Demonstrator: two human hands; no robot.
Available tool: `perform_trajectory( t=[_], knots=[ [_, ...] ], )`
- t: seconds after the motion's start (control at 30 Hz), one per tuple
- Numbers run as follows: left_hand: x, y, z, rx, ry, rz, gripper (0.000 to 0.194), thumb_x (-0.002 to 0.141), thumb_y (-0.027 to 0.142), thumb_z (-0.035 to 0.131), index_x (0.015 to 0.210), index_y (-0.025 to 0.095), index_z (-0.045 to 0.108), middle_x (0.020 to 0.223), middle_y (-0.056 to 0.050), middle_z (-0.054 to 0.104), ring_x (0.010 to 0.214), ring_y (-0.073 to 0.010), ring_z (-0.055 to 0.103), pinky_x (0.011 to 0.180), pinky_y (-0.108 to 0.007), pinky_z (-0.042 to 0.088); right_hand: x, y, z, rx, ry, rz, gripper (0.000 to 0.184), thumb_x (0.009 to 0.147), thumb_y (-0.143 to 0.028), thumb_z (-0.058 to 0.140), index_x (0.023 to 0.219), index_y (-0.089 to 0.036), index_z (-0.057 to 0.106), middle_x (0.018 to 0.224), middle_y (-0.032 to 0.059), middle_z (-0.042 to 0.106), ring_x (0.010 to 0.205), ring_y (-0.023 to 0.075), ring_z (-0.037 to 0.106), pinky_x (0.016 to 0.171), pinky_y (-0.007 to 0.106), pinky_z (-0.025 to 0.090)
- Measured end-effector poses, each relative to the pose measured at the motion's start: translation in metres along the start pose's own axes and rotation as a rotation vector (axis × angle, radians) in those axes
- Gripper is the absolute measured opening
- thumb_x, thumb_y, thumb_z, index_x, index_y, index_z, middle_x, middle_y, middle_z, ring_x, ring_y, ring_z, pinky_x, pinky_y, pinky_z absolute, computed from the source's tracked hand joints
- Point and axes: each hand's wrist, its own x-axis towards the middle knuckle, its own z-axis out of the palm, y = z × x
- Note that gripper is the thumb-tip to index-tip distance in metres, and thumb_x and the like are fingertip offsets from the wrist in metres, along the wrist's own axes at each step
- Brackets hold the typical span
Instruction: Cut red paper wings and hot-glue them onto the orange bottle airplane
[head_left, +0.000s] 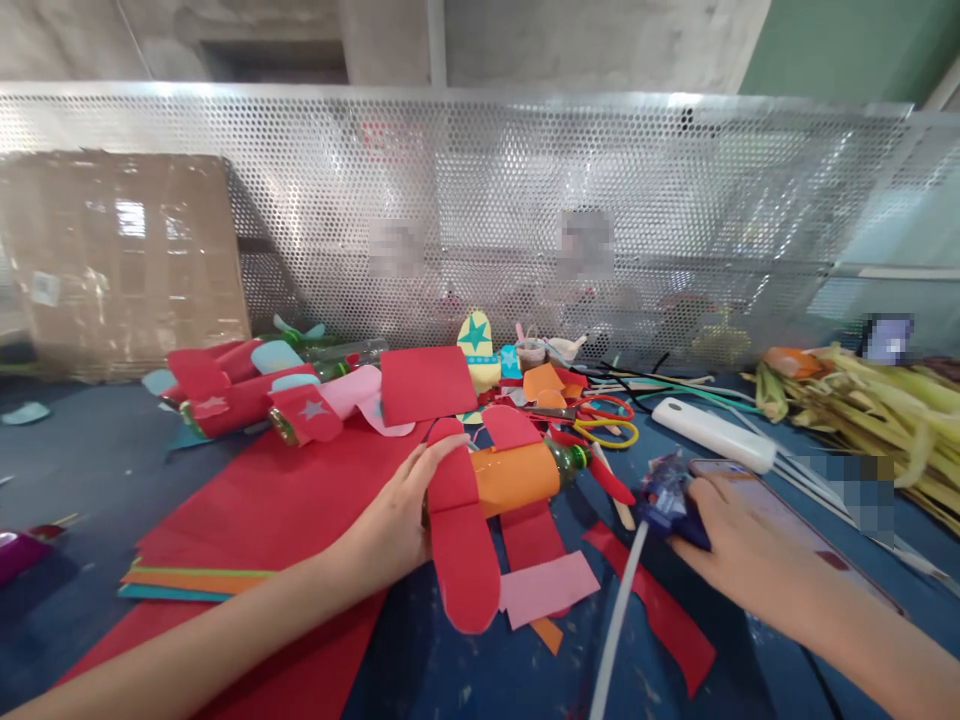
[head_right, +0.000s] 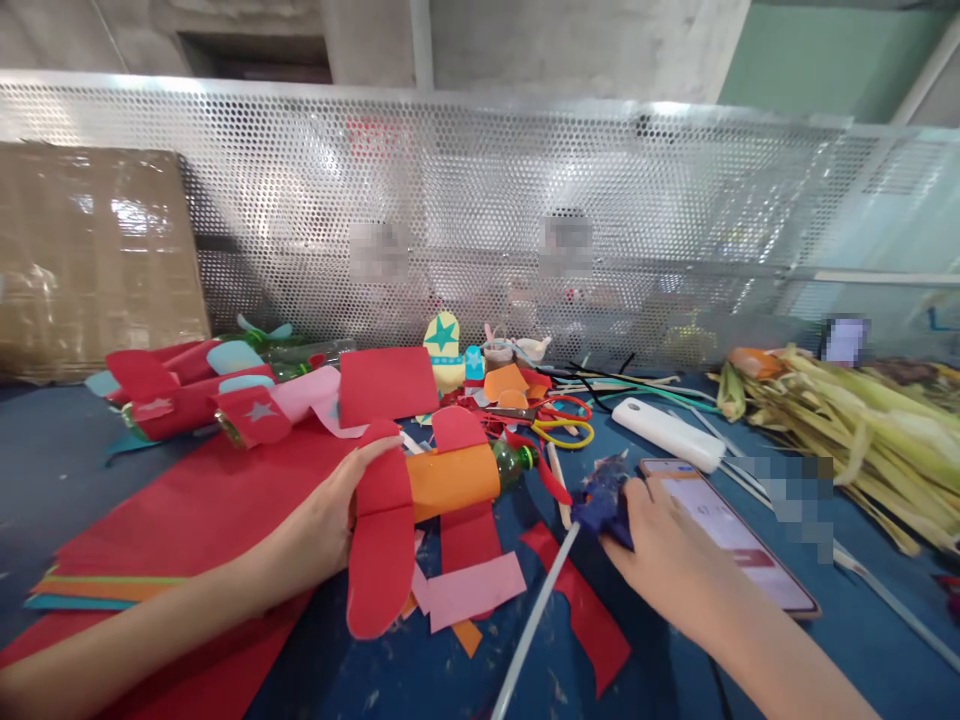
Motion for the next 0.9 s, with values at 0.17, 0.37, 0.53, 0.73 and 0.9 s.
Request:
perform_trajectory(
  t=[0.17, 0.37, 0.53, 0.73, 0.9],
  knots=[
    [-0.001, -0.009, 0.005, -0.088, 0.001, -0.026, 0.089, 0.070, 0.021, 0.075, 0.143, 0.021, 0.025, 0.128, -0.018, 0.054, 0.115, -0.0331, 0.057, 0.092, -0.047, 0.052, 0.003, -0.002, -0.007, 0.114, -0.145, -0.090, 0.028, 0.075, -0.035, 0.066, 0.094, -0.015, 0.067, 0.099, 0.0151, 0.069, 0.094, 0.0329, 0.067, 0.078, 0.045, 0.055],
    [-0.004, -0.017, 0.011, -0.261, -0.039, -0.106, 0.093, 0.071, 0.023, 0.075, 0.146, 0.023, 0.021, 0.124, -0.015, 0.057, 0.101, -0.0283, 0.065, 0.084, -0.040, 0.056, 0.004, -0.060, -0.038, 0.356, -0.186, -0.353, 0.020, 0.090, -0.025, 0.052, 0.104, -0.020, 0.065, 0.112, 0.0096, 0.066, 0.105, 0.0253, 0.061, 0.091, 0.043, 0.050],
    [-0.004, -0.017, 0.010, -0.262, -0.033, -0.110, 0.093, 0.070, 0.025, 0.076, 0.145, 0.024, 0.021, 0.125, -0.014, 0.057, 0.106, -0.0297, 0.062, 0.087, -0.043, 0.054, 0.012, -0.105, -0.039, 0.308, -0.465, -0.317, 0.032, 0.078, -0.014, 0.068, 0.109, -0.011, 0.065, 0.111, 0.0160, 0.065, 0.104, 0.0360, 0.059, 0.089, 0.055, 0.046],
    [-0.004, -0.020, 0.011, -0.303, -0.021, -0.084, 0.097, 0.069, 0.026, 0.078, 0.146, 0.024, 0.020, 0.123, -0.015, 0.058, 0.111, -0.0311, 0.059, 0.089, -0.044, 0.054, 0.024, -0.098, -0.033, 0.408, -0.511, -0.283, 0.018, 0.074, 0.000, 0.060, 0.083, -0.015, 0.066, 0.088, 0.0067, 0.064, 0.079, 0.0219, 0.064, 0.069, 0.035, 0.050],
    [-0.005, -0.021, 0.011, -0.297, -0.011, -0.076, 0.095, 0.069, 0.028, 0.077, 0.146, 0.023, 0.022, 0.126, -0.015, 0.057, 0.113, -0.0316, 0.059, 0.090, -0.044, 0.053, 0.037, -0.075, -0.043, 0.556, -0.583, -0.284, 0.018, 0.079, -0.005, 0.055, 0.079, -0.019, 0.065, 0.080, 0.0002, 0.067, 0.070, 0.0131, 0.063, 0.063, 0.023, 0.048]
  ],
)
